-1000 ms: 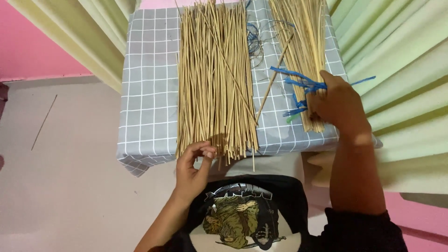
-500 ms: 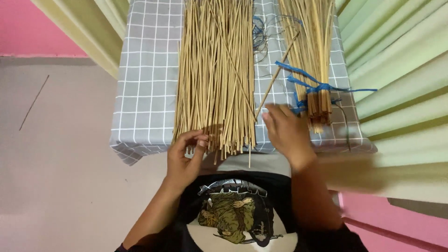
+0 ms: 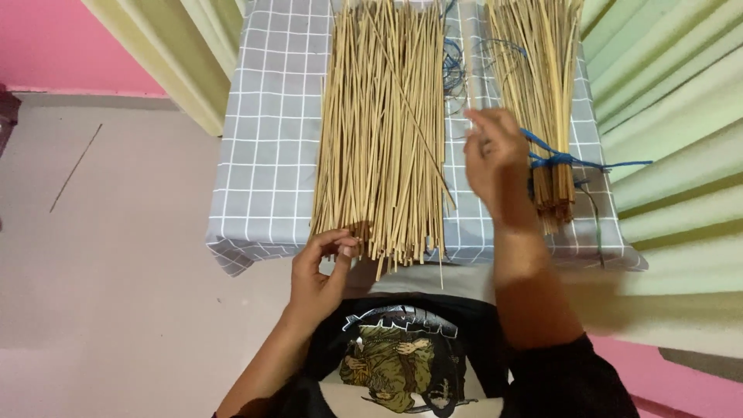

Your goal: Gathering and tying thin wooden sticks into bundles using plastic string to create brooms.

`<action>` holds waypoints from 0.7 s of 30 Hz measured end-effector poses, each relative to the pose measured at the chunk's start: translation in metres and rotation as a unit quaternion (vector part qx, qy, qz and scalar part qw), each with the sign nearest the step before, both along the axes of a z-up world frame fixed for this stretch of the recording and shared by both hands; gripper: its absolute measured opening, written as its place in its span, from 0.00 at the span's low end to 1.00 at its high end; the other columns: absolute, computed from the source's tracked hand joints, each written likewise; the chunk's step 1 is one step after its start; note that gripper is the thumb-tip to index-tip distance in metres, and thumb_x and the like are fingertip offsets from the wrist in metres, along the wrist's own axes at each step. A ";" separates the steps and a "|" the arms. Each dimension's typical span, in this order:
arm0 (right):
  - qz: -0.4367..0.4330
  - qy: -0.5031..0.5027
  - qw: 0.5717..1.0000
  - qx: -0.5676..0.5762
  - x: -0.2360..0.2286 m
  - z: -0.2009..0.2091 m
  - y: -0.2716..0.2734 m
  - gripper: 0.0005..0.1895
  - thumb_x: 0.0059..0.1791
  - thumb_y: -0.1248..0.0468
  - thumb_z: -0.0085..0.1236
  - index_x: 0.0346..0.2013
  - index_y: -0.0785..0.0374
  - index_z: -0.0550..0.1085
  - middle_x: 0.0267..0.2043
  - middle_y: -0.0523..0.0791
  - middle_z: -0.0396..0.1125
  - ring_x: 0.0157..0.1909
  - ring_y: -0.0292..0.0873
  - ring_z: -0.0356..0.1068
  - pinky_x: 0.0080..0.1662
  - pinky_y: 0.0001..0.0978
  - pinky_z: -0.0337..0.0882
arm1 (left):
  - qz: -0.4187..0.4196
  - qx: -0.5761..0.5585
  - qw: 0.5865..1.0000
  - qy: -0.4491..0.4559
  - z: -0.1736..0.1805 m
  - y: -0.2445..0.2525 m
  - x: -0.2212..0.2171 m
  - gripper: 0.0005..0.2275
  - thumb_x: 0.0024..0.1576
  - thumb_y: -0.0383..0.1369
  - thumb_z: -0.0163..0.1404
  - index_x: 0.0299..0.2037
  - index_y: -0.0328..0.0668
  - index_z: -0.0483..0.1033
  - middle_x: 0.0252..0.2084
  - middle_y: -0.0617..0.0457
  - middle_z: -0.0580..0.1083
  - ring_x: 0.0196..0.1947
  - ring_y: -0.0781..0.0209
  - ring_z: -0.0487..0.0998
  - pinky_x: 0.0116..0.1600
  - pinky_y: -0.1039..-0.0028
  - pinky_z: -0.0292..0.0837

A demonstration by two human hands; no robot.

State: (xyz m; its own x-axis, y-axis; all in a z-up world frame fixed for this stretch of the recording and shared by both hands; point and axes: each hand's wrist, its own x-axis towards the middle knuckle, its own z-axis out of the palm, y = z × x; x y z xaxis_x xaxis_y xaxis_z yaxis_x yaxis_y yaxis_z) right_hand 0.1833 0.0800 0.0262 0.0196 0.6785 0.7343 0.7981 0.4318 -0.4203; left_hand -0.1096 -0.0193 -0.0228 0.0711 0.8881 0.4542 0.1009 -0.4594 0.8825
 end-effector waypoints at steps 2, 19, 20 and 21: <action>0.036 0.035 0.999 -0.001 0.001 0.030 0.000 0.16 0.53 0.78 0.52 0.52 0.64 0.79 0.45 0.48 0.67 0.45 0.49 0.72 0.47 0.38 0.73 | -0.002 -0.002 1.000 -0.009 -0.002 0.001 0.000 0.11 0.57 0.18 0.52 0.48 0.32 0.77 0.37 0.45 0.82 0.34 0.54 0.83 0.41 0.64 0.77; -0.027 0.098 0.931 -0.350 -0.007 -0.015 0.011 0.17 0.53 0.60 0.51 0.55 0.58 0.76 0.38 0.51 0.76 0.43 0.55 0.77 0.45 0.50 0.74 | 0.030 -0.041 0.999 0.001 0.008 0.018 -0.017 0.10 0.59 0.21 0.52 0.50 0.32 0.75 0.39 0.43 0.82 0.34 0.54 0.81 0.38 0.66 0.72; -0.015 0.174 0.935 -0.310 -0.001 -0.019 0.009 0.17 0.53 0.61 0.50 0.55 0.63 0.75 0.43 0.53 0.76 0.47 0.56 0.76 0.50 0.50 0.72 | 0.041 -0.048 0.998 0.005 0.012 0.021 -0.018 0.10 0.59 0.22 0.52 0.51 0.33 0.75 0.39 0.42 0.82 0.33 0.53 0.81 0.35 0.68 0.71; -0.015 0.173 0.936 -0.307 -0.006 -0.010 -0.007 0.17 0.53 0.61 0.50 0.55 0.63 0.75 0.43 0.53 0.76 0.47 0.56 0.76 0.50 0.50 0.72 | 0.040 -0.045 0.998 0.004 0.019 0.022 -0.014 0.10 0.59 0.22 0.52 0.51 0.33 0.75 0.39 0.42 0.82 0.33 0.53 0.81 0.35 0.68 0.71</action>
State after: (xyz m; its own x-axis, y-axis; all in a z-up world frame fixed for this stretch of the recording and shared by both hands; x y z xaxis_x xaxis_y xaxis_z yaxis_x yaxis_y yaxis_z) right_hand 0.1776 0.0731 0.0165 0.2102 0.9656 0.1530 0.5761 0.0041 -0.8174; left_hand -0.1233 0.0030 -0.0042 0.0005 0.9285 0.3714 0.1412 -0.3677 0.9191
